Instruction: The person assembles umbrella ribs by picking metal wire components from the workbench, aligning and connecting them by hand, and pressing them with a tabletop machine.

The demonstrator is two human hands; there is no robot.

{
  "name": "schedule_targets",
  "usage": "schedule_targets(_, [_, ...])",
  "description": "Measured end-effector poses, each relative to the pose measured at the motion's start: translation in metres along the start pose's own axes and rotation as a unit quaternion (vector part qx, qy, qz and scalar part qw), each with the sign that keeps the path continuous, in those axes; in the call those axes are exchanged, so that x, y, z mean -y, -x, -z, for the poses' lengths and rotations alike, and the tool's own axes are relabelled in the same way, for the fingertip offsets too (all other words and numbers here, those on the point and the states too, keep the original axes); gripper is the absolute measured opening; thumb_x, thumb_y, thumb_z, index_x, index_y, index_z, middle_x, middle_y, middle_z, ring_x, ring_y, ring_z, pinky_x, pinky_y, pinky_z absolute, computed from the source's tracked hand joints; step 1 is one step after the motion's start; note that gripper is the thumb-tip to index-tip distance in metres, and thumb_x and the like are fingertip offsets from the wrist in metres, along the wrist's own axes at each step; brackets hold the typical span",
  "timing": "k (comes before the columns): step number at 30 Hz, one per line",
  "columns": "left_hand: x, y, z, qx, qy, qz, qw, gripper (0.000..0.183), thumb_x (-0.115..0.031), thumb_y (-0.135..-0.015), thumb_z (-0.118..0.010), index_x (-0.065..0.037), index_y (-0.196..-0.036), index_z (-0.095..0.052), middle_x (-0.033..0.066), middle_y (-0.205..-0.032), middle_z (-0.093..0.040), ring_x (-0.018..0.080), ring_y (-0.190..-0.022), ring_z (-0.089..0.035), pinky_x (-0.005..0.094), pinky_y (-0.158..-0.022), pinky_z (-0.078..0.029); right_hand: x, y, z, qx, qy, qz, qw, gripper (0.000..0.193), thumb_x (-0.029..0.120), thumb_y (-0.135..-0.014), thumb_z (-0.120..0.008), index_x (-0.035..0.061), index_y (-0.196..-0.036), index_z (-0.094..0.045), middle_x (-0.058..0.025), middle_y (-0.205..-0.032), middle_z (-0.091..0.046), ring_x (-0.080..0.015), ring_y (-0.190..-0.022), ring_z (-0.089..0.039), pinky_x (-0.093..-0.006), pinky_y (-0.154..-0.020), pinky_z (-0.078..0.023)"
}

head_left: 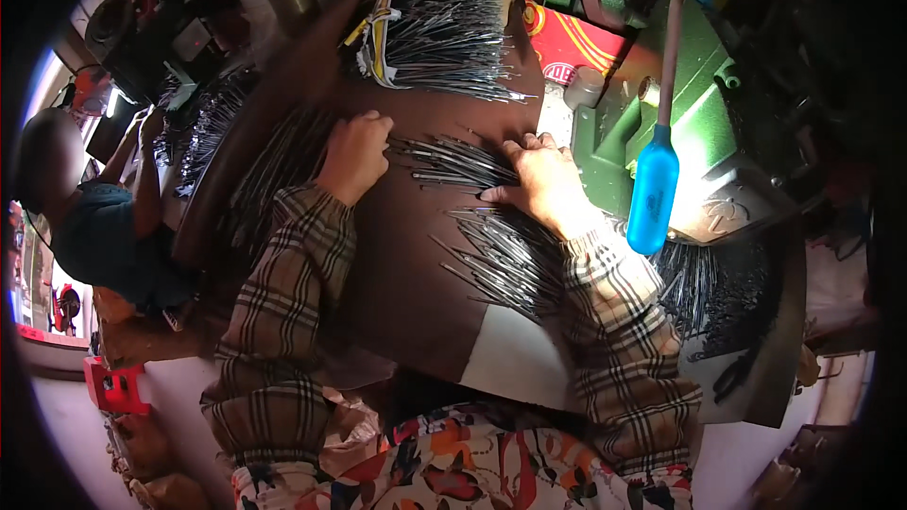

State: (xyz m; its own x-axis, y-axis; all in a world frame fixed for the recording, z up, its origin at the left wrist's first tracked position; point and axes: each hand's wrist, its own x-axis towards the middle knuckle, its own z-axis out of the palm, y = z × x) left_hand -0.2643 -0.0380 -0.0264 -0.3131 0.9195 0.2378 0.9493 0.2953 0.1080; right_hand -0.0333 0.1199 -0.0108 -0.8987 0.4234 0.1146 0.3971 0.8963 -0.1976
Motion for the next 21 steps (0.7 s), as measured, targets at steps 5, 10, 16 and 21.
schedule_targets(5, [-0.001,0.023,0.0,-0.039,0.017,0.135,0.99,0.046,-0.007,-0.074,-0.072,-0.001,-0.116,-0.053,0.0178,-0.112,-0.056,0.0371,-0.109,-0.053,0.0487,-0.092,-0.043,0.024,-0.012,-0.002,-0.018,-0.059,0.023,0.998,0.075,0.046,-0.07,-0.079,0.0064,-0.129,-0.054,-0.0155,-0.124,-0.057,-0.0356,-0.124,-0.048,-0.0461,-0.103,-0.04])
schedule_targets(10, [-0.005,0.047,0.0,-0.155,-0.029,0.105,0.982,0.057,-0.011,-0.073,-0.074,0.003,-0.12,-0.046,0.023,-0.119,-0.049,0.0411,-0.115,-0.047,0.0483,-0.098,-0.04,0.058,-0.056,-0.017,-0.078,-0.132,0.099,0.983,0.051,0.033,-0.079,-0.075,0.0054,-0.118,-0.059,-0.0161,-0.113,-0.062,-0.0369,-0.115,-0.054,-0.0465,-0.097,-0.044])
schedule_targets(16, [-0.018,0.053,-0.003,-0.152,0.022,0.113,0.982,0.058,-0.008,-0.073,-0.069,0.004,-0.123,-0.044,0.0248,-0.12,-0.05,0.0432,-0.111,-0.049,0.0491,-0.095,-0.04,0.092,-0.119,-0.05,-0.045,-0.081,0.044,0.995,0.035,0.028,-0.081,-0.072,0.0051,-0.105,-0.063,-0.0191,-0.113,-0.062,-0.0344,-0.112,-0.057,-0.0498,-0.094,-0.045])
schedule_targets(21, [-0.023,0.056,0.002,-0.154,0.02,0.152,0.976,0.054,0.004,-0.069,-0.06,0.005,-0.121,-0.045,0.0238,-0.126,-0.049,0.0416,-0.111,-0.049,0.0475,-0.096,-0.041,0.087,-0.137,-0.03,0.082,0.007,0.044,0.996,0.031,0.02,-0.071,-0.073,0.0076,-0.098,-0.065,-0.0154,-0.098,-0.068,-0.0351,-0.1,-0.064,-0.0524,-0.09,-0.046])
